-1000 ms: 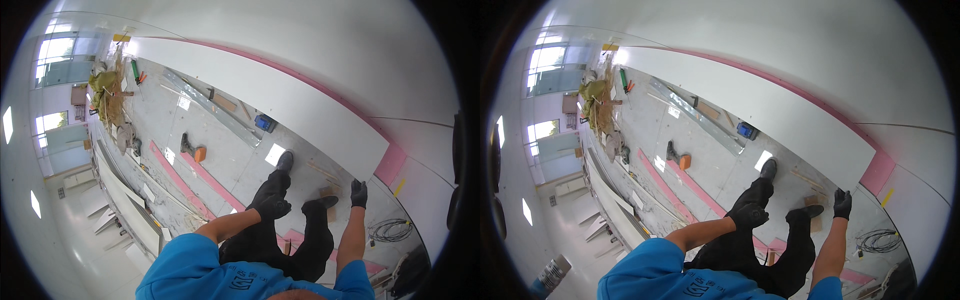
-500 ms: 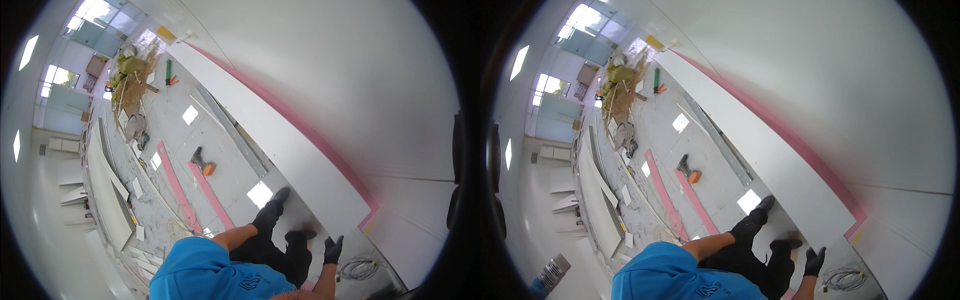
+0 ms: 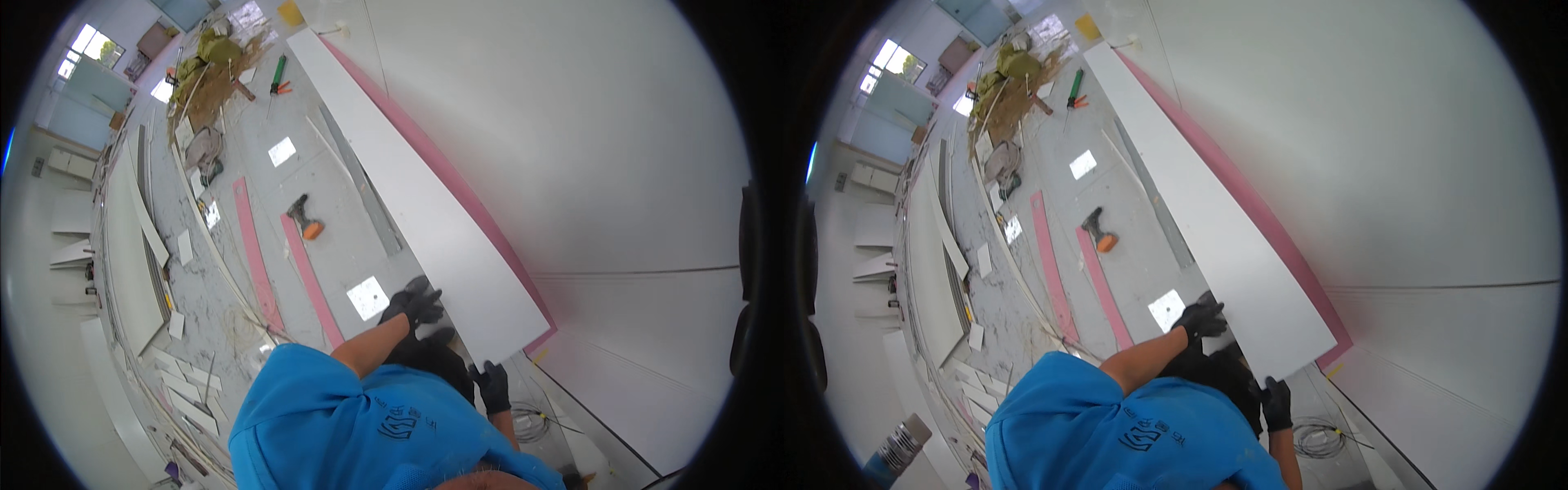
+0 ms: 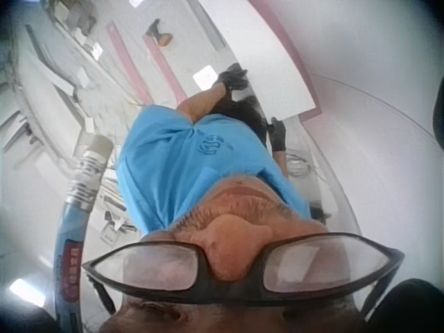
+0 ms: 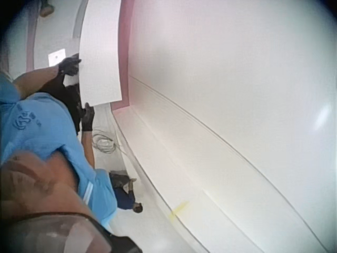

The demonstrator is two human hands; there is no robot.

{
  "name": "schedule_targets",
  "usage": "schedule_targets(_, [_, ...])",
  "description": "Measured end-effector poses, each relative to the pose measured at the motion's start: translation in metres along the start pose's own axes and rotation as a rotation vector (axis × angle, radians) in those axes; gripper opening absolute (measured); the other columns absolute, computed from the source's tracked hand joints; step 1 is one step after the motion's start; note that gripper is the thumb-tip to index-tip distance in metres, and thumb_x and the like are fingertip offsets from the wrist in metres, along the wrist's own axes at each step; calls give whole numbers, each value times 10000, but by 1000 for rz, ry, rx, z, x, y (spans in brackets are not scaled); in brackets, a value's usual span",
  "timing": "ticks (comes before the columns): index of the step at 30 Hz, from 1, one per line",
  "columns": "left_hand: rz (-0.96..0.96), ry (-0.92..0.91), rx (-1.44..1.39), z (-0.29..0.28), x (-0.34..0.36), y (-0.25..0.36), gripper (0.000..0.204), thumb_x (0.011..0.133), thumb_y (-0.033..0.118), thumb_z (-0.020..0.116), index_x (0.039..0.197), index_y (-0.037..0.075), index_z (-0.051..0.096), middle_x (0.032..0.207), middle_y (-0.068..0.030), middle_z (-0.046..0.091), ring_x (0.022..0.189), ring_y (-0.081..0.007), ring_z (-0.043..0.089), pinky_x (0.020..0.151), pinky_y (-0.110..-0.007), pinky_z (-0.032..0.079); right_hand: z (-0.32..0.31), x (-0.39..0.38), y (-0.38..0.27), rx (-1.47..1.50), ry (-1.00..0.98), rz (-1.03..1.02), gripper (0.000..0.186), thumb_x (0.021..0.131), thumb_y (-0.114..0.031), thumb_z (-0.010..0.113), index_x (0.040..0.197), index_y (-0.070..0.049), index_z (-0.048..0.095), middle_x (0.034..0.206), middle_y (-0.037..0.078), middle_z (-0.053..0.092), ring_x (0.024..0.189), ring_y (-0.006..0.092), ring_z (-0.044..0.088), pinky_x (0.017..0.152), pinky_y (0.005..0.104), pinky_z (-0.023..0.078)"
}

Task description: The person measures and cuts white wall panels using a utility knife and tape measure, then fits the cut pieces into wall openings. The person also removes pink protective film from installed panels and handles scrap pieces on the floor.

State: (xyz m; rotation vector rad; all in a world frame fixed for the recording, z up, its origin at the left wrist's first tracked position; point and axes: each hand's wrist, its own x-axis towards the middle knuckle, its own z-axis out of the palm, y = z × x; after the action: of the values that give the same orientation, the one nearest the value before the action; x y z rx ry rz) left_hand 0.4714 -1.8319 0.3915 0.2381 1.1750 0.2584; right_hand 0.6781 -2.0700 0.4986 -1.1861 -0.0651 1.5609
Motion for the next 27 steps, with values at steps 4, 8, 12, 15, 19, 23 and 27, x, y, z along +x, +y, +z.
schedule_targets(4, [90,35,129,43,-60,9,452,896,291,626,1253,51,490,1085,-119,623,962,-244,626,837,-372,522,43,-22,-25,-213,-129,-30,253,923,-141,482,1084,44,542,1019,153,608,935,265,627,785,373,540])
schedule_targets(8, [112,-151,-218,56,-84,3,496,912,319,594,1239,-41,492,1163,-167,589,1027,-261,599,918,-369,479,65,-33,-42,-903,-348,-330,231,930,-111,461,1077,47,542,1019,147,608,928,255,625,786,368,532])
schedule_targets(12, [242,-217,-320,56,-80,-7,437,907,248,611,1218,-38,499,1146,-159,598,1011,-257,604,906,-365,496,81,-41,-53,-367,-297,-62,211,925,-101,470,1052,46,553,995,136,621,897,226,627,778,348,523])
schedule_targets(15, [262,-238,-314,55,-87,-3,423,905,241,611,1211,-31,503,1143,-147,601,1009,-251,606,905,-366,498,79,-51,-59,-793,-273,-187,241,939,-159,463,1066,25,552,1000,129,626,907,211,624,779,336,511])
schedule_targets(19, [161,-236,-332,52,-118,6,432,911,257,595,1220,-27,492,1152,-130,597,1013,-236,606,911,-354,487,50,-64,-75,-241,-66,88,423,971,-395,382,1169,-47,519,1105,125,612,1012,282,600,817,423,497])
schedule_targets(23, [191,-217,-301,48,-142,13,442,906,277,598,1203,-34,496,1141,-126,596,1012,-229,603,909,-345,482,13,-65,-110,50,328,-119,596,938,-568,383,1259,-72,464,1185,135,570,1055,281,563,842,429,474])
schedule_targets(27, [216,-208,-344,45,-149,21,404,901,251,613,1172,-32,514,1108,-131,603,971,-226,615,873,-352,505,9,-62,-150,-218,207,-164,616,934,-576,392,1263,-60,464,1157,129,581,978,235,579,753,373,482])
